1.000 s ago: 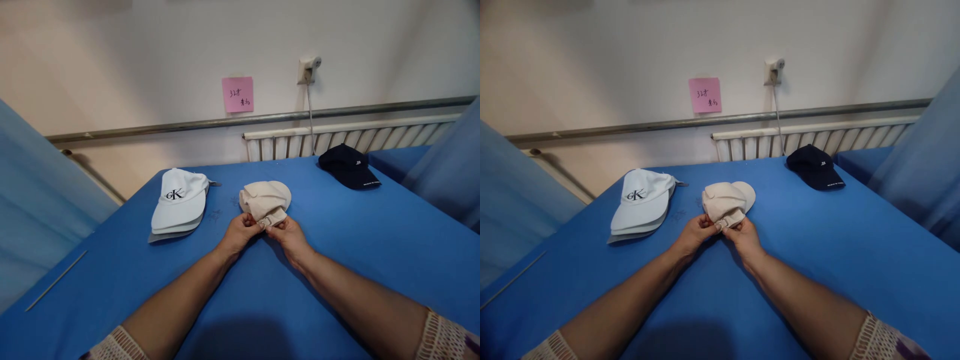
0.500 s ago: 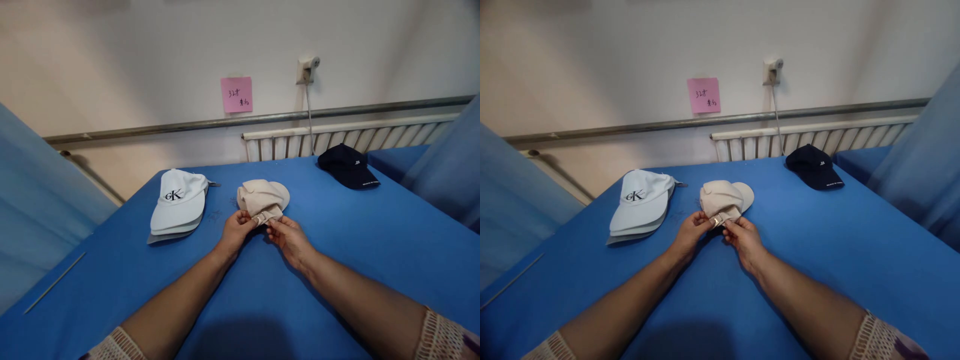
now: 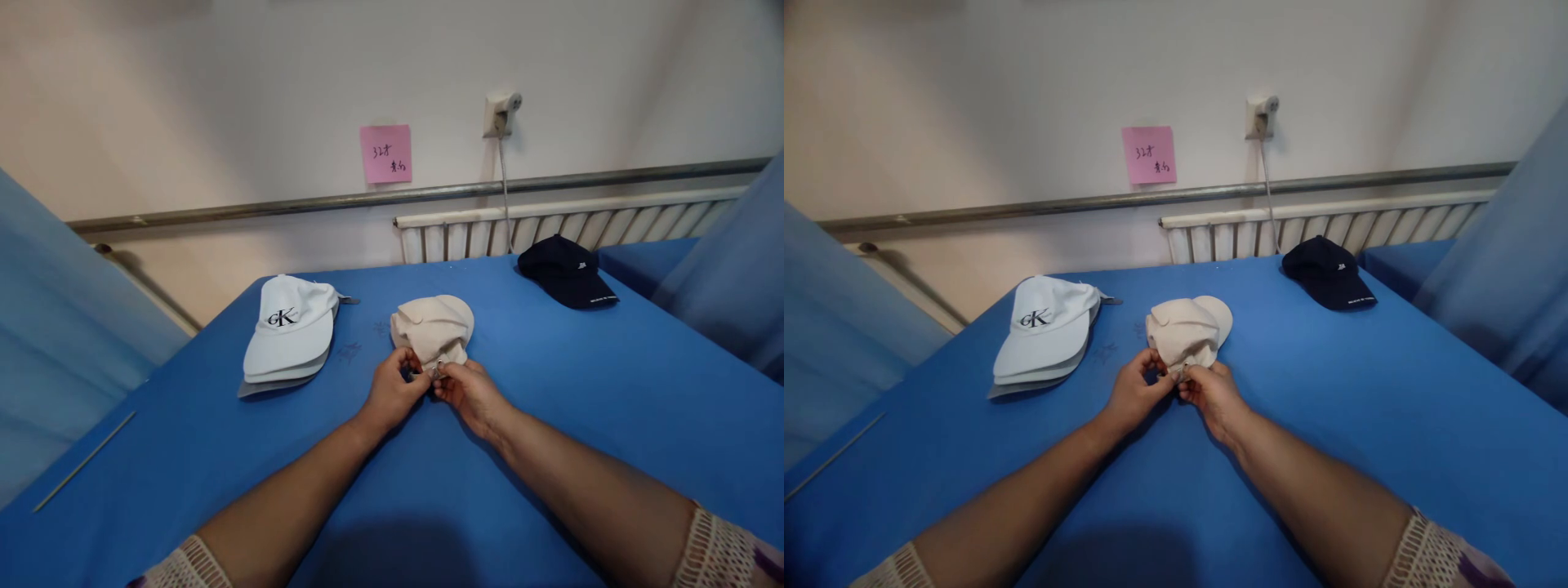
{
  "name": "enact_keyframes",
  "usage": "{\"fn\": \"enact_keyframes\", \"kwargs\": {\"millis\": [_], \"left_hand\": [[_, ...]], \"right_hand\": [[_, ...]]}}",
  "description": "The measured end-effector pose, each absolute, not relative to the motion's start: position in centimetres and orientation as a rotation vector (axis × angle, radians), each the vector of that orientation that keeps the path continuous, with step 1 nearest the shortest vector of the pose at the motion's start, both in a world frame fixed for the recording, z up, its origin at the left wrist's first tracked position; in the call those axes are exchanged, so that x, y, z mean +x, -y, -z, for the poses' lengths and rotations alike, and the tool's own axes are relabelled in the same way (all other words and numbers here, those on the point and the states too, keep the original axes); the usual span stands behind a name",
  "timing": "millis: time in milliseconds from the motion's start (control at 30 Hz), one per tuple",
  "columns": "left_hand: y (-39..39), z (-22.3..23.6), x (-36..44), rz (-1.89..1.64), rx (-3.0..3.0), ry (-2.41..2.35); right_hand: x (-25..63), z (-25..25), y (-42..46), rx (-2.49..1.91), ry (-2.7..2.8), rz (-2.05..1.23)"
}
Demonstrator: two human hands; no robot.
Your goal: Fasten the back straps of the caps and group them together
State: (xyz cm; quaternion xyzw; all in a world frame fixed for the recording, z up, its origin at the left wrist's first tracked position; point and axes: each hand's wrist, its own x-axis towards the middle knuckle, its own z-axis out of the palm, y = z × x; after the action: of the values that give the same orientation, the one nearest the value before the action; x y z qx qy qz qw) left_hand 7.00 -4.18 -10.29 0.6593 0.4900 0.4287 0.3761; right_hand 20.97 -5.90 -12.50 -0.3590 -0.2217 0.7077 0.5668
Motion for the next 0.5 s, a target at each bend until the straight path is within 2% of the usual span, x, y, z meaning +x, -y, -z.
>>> {"fn": "enact_keyframes", "kwargs": {"millis": [500], "left_hand": [[3.6, 10.4, 6.6, -1.216, 1.499, -1.228]], "right_hand": [[22.6, 12.9, 4.5, -0.738, 0.309, -1.750]]}}
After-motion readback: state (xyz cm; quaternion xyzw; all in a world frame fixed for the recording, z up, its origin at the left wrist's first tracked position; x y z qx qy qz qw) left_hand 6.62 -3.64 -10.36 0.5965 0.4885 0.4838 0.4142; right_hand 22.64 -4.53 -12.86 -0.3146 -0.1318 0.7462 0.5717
